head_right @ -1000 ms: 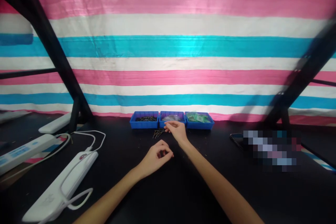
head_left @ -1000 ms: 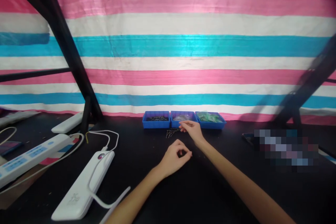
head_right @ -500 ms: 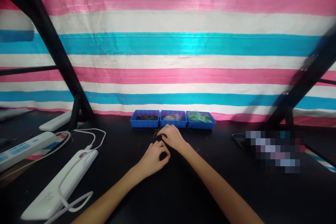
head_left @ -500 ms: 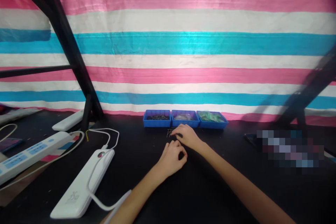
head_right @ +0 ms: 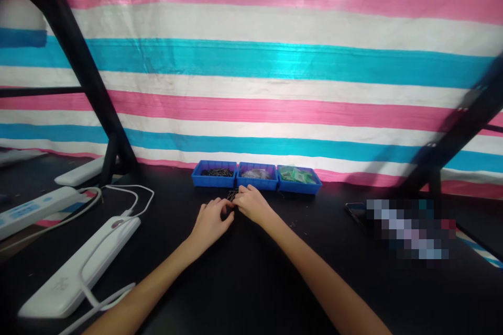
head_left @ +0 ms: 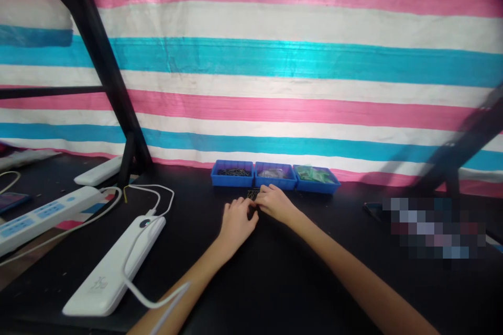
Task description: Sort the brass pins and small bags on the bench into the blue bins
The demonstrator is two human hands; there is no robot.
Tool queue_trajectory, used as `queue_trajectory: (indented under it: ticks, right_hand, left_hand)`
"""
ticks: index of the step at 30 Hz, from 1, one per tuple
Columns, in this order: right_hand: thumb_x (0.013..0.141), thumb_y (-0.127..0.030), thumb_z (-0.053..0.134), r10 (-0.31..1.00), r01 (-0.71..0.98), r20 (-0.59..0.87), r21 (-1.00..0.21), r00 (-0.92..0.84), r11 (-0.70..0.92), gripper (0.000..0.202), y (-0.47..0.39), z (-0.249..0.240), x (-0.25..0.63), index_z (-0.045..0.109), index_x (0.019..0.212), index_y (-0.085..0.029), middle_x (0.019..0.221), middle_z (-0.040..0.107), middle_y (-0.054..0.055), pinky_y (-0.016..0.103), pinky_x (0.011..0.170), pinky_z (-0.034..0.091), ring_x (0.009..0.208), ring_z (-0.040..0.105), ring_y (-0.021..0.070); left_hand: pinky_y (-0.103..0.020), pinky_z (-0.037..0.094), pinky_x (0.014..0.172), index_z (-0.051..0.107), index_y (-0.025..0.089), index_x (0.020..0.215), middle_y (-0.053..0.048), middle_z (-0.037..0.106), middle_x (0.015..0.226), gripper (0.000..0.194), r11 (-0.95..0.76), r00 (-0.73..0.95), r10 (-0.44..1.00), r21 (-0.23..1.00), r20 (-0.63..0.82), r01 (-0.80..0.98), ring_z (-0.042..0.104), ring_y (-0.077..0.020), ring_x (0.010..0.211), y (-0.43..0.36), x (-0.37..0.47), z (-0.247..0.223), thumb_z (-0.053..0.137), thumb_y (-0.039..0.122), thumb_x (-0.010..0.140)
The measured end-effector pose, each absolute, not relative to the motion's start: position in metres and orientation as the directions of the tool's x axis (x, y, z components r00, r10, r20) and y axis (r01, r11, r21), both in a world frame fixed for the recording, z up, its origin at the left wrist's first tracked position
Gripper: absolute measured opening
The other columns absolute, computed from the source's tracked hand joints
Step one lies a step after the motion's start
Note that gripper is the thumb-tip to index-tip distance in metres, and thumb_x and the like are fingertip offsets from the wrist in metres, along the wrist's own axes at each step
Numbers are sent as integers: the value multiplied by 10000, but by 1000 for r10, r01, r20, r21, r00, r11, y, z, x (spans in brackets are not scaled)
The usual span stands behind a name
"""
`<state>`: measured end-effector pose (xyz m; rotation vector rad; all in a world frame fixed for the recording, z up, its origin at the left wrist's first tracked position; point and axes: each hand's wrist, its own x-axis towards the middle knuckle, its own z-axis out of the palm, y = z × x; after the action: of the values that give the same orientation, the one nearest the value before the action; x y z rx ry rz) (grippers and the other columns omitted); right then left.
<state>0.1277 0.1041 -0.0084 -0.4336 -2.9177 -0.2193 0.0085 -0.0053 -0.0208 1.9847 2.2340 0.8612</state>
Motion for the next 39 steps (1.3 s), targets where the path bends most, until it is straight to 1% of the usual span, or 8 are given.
queue_trajectory:
  ticks: [5, 14, 18, 23, 25, 28, 32, 39]
  right_hand:
    - [800, -162, 522, 311, 325, 237, 19, -920, 946, 190, 89, -10, 154, 655, 921, -225, 800, 665, 21, 301, 700, 277, 825, 473, 163]
    - [790, -180, 560, 452, 427, 239, -153, -859, 891, 177, 80, -9, 175, 645, 933, -240, 782, 649, 7, 264, 669, 296, 775, 500, 144]
    - [839, -222, 522, 496, 474, 229, -145, -838, 868, 147, 81, -15, 176, 643, 922, -234, 829, 648, 23, 270, 685, 296, 806, 507, 155]
    - [853, -135, 464, 486, 458, 245, -167, -839, 873, 175, 76, -21, 179, 610, 902, -216, 828, 650, 23, 282, 726, 301, 797, 508, 153]
    - [868, -147, 440, 526, 460, 300, -263, -796, 848, 191, 73, -21, 181, 610, 919, -218, 865, 655, 20, 288, 758, 315, 820, 517, 152]
    - [882, -176, 424, 594, 356, 360, -544, -720, 760, 219, 69, -19, 185, 635, 927, -216, 932, 661, 11, 271, 795, 350, 859, 538, 135]
    - [854, -229, 472, 691, 165, 266, -856, -672, 490, 208, 65, -17, 187, 668, 914, -194, 892, 673, 17, 224, 641, 399, 712, 553, 110]
    - [793, -308, 558, 722, -25, 193, -971, -665, 236, 197, 58, -22, 181, 676, 867, -170, 844, 687, 41, 251, 675, 446, 761, 609, 144]
  left_hand:
    - [-305, 330, 696, 575, 213, 923, -13, 576, 785, 176, 47, -227, 912, 461, 342, 886, 539, -186, 801, -4, 5, -20, 484, 249, 776]
    - [-318, 348, 699, 588, 226, 868, -1, 578, 764, 163, -50, -134, 931, 482, 341, 875, 554, -177, 743, -2, 11, -21, 462, 276, 776]
    - [-316, 357, 703, 586, 231, 863, 3, 574, 755, 166, -55, -134, 934, 501, 332, 864, 544, -170, 736, -1, 10, -22, 450, 293, 791]
    - [-273, 381, 621, 619, 216, 811, 0, 570, 722, 215, -89, -147, 931, 599, 333, 796, 517, -142, 641, 4, 9, -23, 460, 361, 811]
    - [-252, 384, 587, 649, 209, 800, -8, 574, 720, 245, -132, -127, 939, 672, 321, 728, 519, -137, 638, 5, 9, -23, 491, 397, 800]
    - [-240, 395, 585, 683, 212, 840, -20, 596, 781, 260, -182, -44, 963, 763, 265, 620, 513, -123, 639, 5, 11, -24, 581, 430, 743]
    - [-240, 408, 573, 693, 219, 868, -29, 599, 906, 282, -181, 13, 978, 813, 209, 553, 477, -90, 592, 4, 15, -24, 649, 430, 686]
    - [-264, 456, 703, 696, 211, 763, -38, 586, 931, 134, -306, 44, 943, 810, 330, 501, 554, -146, 810, 1, 24, -27, 628, 323, 735]
